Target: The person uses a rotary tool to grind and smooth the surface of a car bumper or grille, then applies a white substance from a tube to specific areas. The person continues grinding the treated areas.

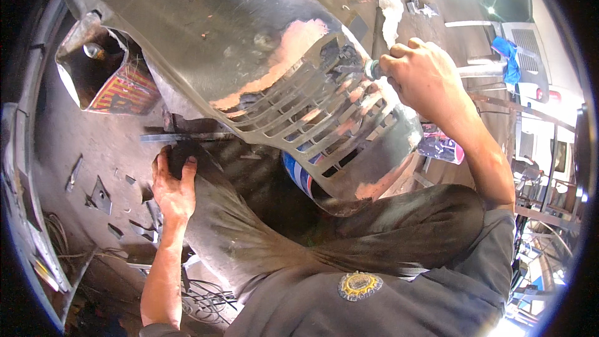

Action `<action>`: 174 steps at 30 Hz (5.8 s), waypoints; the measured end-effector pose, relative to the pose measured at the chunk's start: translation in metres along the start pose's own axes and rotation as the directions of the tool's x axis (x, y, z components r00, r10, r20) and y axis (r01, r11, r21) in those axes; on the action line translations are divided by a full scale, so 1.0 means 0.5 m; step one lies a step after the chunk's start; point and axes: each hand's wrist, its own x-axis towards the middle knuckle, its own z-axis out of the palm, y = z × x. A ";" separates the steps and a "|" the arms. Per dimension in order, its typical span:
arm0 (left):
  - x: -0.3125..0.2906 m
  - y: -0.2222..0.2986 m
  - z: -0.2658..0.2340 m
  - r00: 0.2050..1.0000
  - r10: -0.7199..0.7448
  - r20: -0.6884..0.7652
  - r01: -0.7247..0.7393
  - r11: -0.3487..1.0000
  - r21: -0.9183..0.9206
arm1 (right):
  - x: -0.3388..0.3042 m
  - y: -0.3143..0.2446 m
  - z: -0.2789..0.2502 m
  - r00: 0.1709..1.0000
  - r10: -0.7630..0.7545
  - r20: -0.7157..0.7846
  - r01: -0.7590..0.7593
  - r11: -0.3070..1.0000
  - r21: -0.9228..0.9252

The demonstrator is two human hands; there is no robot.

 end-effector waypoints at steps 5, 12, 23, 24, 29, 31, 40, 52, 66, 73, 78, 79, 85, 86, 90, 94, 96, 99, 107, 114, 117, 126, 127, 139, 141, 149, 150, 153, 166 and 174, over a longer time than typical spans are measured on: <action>-0.004 0.005 -0.003 1.000 0.017 -0.014 -0.017 0.999 -0.031 | 0.012 0.000 -0.011 1.000 -0.001 -0.011 0.000 0.998 -0.059; -0.002 -0.007 0.004 0.999 0.028 -0.038 -0.029 0.999 -0.023 | -0.009 0.007 -0.015 0.999 -0.026 -0.037 0.024 0.998 -0.063; -0.004 -0.003 -0.006 1.000 0.021 -0.019 -0.021 1.000 -0.003 | -0.080 0.015 -0.053 0.973 0.184 -0.138 -0.151 0.964 0.218; -0.004 -0.003 -0.004 1.000 0.022 -0.010 -0.022 1.000 -0.009 | -0.092 0.024 -0.060 0.958 0.259 -0.125 -0.220 0.940 0.260; -0.006 -0.015 -0.001 1.000 -0.012 -0.020 0.012 0.999 0.040 | -0.186 0.157 0.009 0.748 0.616 -0.249 -0.253 0.611 0.750; -0.006 -0.010 0.003 1.000 -0.021 -0.014 0.022 0.998 0.054 | -0.263 0.217 0.074 0.545 0.833 -0.097 -0.230 0.260 0.938; -0.005 0.012 -0.012 0.995 -0.099 0.009 0.097 0.983 0.156 | -0.619 0.102 0.358 0.251 0.819 0.517 0.111 -0.554 0.825; -0.010 0.010 -0.017 0.990 -0.139 0.018 0.127 0.944 0.304 | -0.778 0.025 0.320 0.097 0.995 -0.011 0.439 -0.033 0.898; -0.252 0.087 0.008 0.937 0.348 -0.006 -0.308 0.837 0.453 | -0.596 0.091 0.213 0.367 0.900 -0.236 0.258 0.145 0.955; -0.272 0.152 0.041 0.981 0.191 -0.035 -0.194 0.953 -0.232 | -0.434 0.083 0.129 0.668 0.673 -0.316 0.047 0.386 0.921; -0.209 0.101 -0.006 0.967 0.164 -0.194 -0.163 0.986 0.026 | -0.391 0.094 0.139 0.715 0.679 -0.167 -0.009 0.248 0.969; -0.190 0.091 -0.025 0.960 0.202 -0.194 -0.170 0.971 0.167 | -0.389 0.098 0.139 0.682 0.719 -0.129 0.014 0.164 0.986; -0.160 0.064 -0.008 0.924 0.330 -0.193 -0.201 0.848 0.491 | -0.322 0.100 0.063 0.808 0.533 -0.251 -0.054 0.492 0.869; -0.159 0.097 -0.009 0.937 0.346 -0.044 -0.301 0.867 0.396 | -0.312 0.096 0.038 0.831 0.490 -0.263 -0.056 0.544 0.837; -0.162 0.159 0.040 0.802 0.461 0.381 -0.493 0.870 -0.013 | -0.234 0.069 -0.093 0.919 0.292 -0.265 -0.109 0.834 0.541; -0.130 0.170 0.085 0.629 0.246 0.738 -0.453 0.887 0.091 | -0.168 0.070 -0.107 0.953 0.134 -0.271 -0.057 0.960 0.276; -0.127 0.154 0.107 0.616 0.263 0.742 -0.467 0.881 0.075 | -0.161 0.074 -0.087 0.956 0.193 -0.221 -0.117 0.941 0.316; -0.127 0.130 0.113 0.671 0.368 0.644 -0.425 0.902 -0.073 | -0.192 0.116 0.008 0.857 0.393 -0.334 -0.182 0.836 0.518; -0.112 0.102 0.039 0.859 0.510 0.038 -0.509 0.860 -0.046 | -0.390 0.132 0.301 0.550 0.832 0.076 -0.154 0.012 0.988; -0.137 0.018 -0.036 0.978 0.180 -0.102 -0.146 0.950 0.276 | -0.467 -0.019 0.550 0.429 0.742 0.515 -0.056 -0.547 0.835; -0.175 0.044 -0.012 0.984 0.176 -0.012 -0.154 0.892 0.426 | -0.459 -0.068 0.629 0.349 0.705 0.617 -0.081 -0.633 0.770; -0.166 0.036 -0.009 0.987 0.154 -0.048 -0.114 0.879 0.464 | -0.337 -0.127 0.707 0.393 0.747 0.536 0.027 -0.592 0.805; -0.163 0.032 -0.002 0.987 0.154 -0.047 -0.115 0.878 0.465 | -0.342 -0.117 0.708 0.392 0.753 0.529 0.028 -0.584 0.811; -0.156 0.009 -0.005 0.982 0.183 -0.052 -0.137 0.872 0.470 | -0.264 -0.031 0.874 0.136 0.826 0.547 -0.480 -0.428 0.766; -0.154 0.004 0.002 0.981 0.188 -0.050 -0.143 0.870 0.471 | -0.259 -0.005 0.885 0.092 0.856 0.508 -0.514 -0.396 0.761; -0.147 0.016 -0.008 0.980 0.197 -0.022 -0.168 0.884 0.437 | -0.245 -0.017 0.834 0.134 0.977 0.166 -0.571 -0.061 0.819; -0.145 0.008 -0.013 0.978 0.206 -0.021 -0.174 0.877 0.448 | -0.244 -0.017 0.798 0.150 0.980 0.131 -0.542 -0.029 0.840; -0.134 -0.018 -0.012 0.973 0.230 0.000 -0.202 0.856 0.476 | -0.224 -0.037 0.740 0.317 0.945 0.077 -0.385 0.054 0.922; -0.123 -0.016 -0.025 0.962 0.262 0.070 -0.264 0.842 0.471 | 0.148 -0.138 0.637 0.924 0.336 -0.183 0.026 0.423 0.906; -0.128 0.009 -0.019 0.980 0.192 0.056 -0.197 0.875 0.442 | 0.146 -0.157 0.624 0.927 0.288 -0.240 0.070 0.497 0.865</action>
